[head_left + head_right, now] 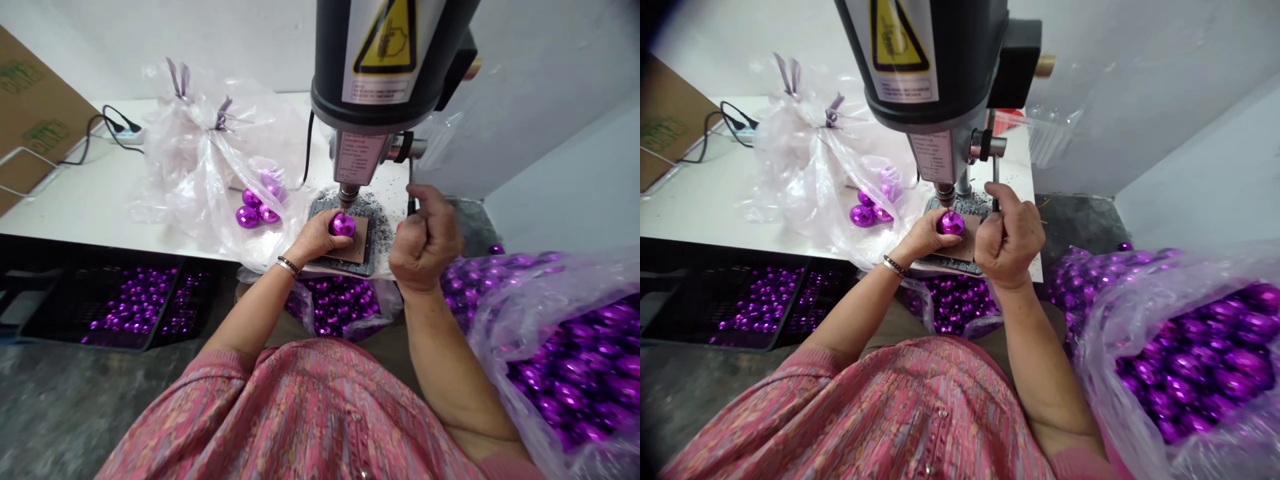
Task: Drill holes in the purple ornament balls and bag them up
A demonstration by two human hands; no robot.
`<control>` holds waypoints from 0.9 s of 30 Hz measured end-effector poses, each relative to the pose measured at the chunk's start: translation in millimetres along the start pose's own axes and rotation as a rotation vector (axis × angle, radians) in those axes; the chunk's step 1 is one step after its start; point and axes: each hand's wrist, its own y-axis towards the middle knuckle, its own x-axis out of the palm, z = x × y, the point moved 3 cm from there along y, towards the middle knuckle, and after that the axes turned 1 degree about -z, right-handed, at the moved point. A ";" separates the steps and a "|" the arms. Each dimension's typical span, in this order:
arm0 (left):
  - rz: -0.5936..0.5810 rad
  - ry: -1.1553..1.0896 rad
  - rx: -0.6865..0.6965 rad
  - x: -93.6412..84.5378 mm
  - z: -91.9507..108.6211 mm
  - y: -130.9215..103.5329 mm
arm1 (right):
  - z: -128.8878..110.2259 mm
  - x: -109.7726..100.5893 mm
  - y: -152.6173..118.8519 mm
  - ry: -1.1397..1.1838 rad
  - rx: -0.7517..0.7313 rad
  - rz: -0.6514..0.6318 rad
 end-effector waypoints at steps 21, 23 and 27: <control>-0.243 -0.018 0.085 -15.6 11.5 -94.0 | -3.5 6.0 116.7 0.327 0.502 0.025; -0.176 -0.026 0.074 -20.4 5.4 -98.5 | -2.2 7.1 116.6 0.334 0.493 0.031; 0.010 0.167 0.057 -21.8 -13.1 -100.4 | -5.0 4.2 116.0 0.336 0.432 0.030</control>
